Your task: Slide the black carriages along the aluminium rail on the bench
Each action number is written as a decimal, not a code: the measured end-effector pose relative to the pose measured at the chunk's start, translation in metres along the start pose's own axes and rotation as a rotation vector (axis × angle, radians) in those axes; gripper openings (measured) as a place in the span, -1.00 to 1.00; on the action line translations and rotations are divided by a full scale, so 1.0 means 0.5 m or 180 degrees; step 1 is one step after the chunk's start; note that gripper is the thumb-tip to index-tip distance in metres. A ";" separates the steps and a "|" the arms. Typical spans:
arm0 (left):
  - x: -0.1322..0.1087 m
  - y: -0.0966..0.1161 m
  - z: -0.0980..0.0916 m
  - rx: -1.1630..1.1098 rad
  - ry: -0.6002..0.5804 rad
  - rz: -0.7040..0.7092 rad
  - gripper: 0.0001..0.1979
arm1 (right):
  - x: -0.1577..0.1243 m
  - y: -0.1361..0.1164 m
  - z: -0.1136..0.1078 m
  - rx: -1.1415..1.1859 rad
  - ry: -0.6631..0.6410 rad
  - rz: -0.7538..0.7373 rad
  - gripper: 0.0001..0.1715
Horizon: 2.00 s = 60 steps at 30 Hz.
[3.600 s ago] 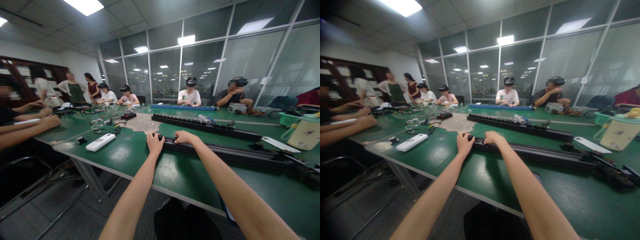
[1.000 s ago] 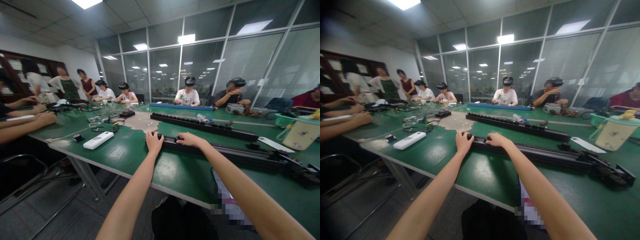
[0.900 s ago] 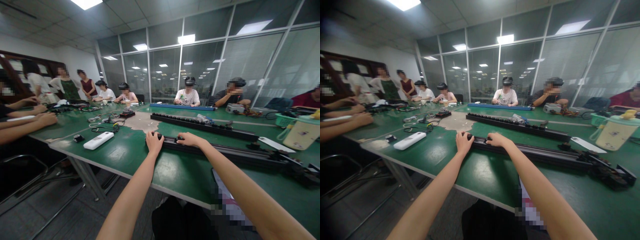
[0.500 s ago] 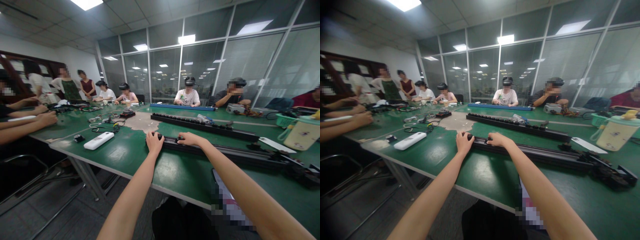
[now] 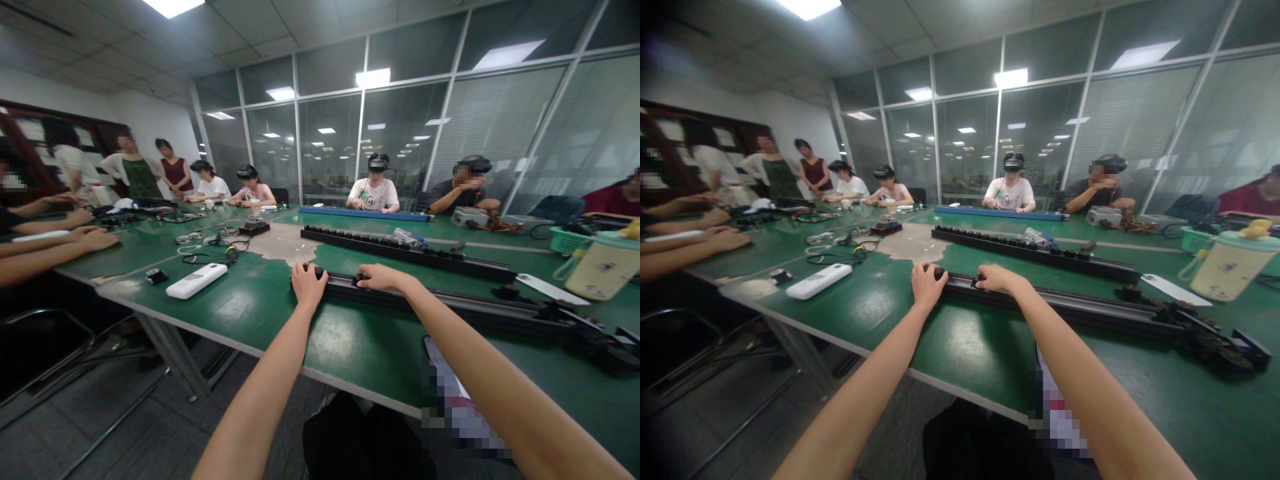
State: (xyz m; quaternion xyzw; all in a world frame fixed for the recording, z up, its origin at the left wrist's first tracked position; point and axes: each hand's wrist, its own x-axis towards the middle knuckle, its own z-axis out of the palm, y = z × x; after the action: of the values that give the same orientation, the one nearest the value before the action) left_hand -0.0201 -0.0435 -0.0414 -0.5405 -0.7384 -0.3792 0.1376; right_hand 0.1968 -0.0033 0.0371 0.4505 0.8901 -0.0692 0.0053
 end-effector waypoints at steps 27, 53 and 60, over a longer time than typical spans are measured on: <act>0.002 -0.005 0.009 -0.0043 0.0058 0.0048 -0.73 | 0.007 0.017 0.006 0.0024 0.0043 -0.0017 -0.66; 0.000 0.001 -0.002 -0.0068 -0.0054 -0.0009 -0.74 | -0.001 0.012 -0.005 -0.0056 -0.0207 0.0129 -0.58; 0.000 0.002 -0.002 -0.0054 -0.0051 -0.0001 -0.73 | 0.004 0.027 -0.003 -0.0041 -0.0195 0.0069 -0.56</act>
State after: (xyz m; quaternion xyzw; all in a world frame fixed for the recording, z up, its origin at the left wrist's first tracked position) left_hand -0.0196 -0.0442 -0.0404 -0.5444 -0.7363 -0.3812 0.1271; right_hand 0.2064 0.0064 0.0368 0.4577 0.8850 -0.0771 0.0363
